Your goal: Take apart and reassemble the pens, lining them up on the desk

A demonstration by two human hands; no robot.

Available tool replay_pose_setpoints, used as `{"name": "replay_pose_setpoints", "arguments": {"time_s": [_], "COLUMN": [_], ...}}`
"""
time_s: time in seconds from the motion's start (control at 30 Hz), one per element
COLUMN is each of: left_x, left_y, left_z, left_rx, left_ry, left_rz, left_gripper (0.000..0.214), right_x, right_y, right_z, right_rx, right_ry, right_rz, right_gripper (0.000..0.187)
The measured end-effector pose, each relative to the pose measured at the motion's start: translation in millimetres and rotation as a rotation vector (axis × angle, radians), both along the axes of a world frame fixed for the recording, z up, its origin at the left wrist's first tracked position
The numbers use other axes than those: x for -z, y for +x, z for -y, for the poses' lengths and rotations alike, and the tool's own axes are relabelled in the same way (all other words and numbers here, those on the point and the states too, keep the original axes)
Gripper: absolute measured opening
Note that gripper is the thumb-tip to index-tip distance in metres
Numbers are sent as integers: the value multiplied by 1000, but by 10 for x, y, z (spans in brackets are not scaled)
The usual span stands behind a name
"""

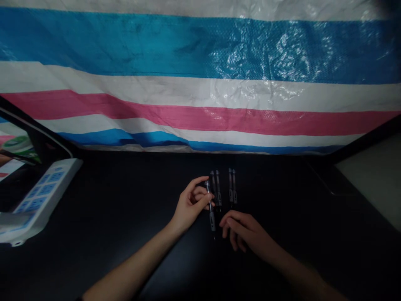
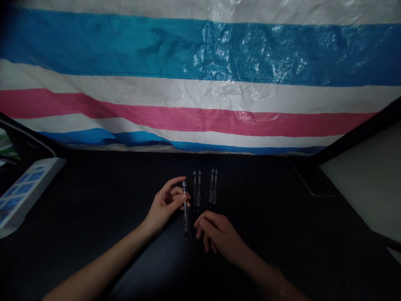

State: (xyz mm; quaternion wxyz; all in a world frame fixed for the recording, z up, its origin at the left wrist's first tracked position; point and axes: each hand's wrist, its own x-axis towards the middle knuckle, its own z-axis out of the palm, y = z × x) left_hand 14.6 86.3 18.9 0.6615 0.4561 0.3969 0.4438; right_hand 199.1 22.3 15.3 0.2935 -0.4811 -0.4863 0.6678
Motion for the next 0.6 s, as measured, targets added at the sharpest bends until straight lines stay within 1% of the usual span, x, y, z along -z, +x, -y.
{"name": "replay_pose_setpoints", "arguments": {"time_s": [0.23, 0.4, 0.53, 0.6], "left_x": [10, 14, 3, 0], "left_y": [-9, -3, -7, -10], "left_z": [-9, -4, -9, -13], "left_rx": [-23, -54, -45, -62], "left_ry": [13, -9, -40, -41], "left_rz": [14, 49, 64, 63], "left_gripper": [48, 59, 49, 48], "right_x": [-12, 22, 38, 35], "right_y": [3, 9, 11, 8], "right_z": [-13, -9, -3, -1], "right_rx": [-12, 2, -8, -10], "right_ry": [-10, -4, 1, 4], "right_rz": [3, -8, -19, -20], "right_gripper": [33, 32, 31, 30]}}
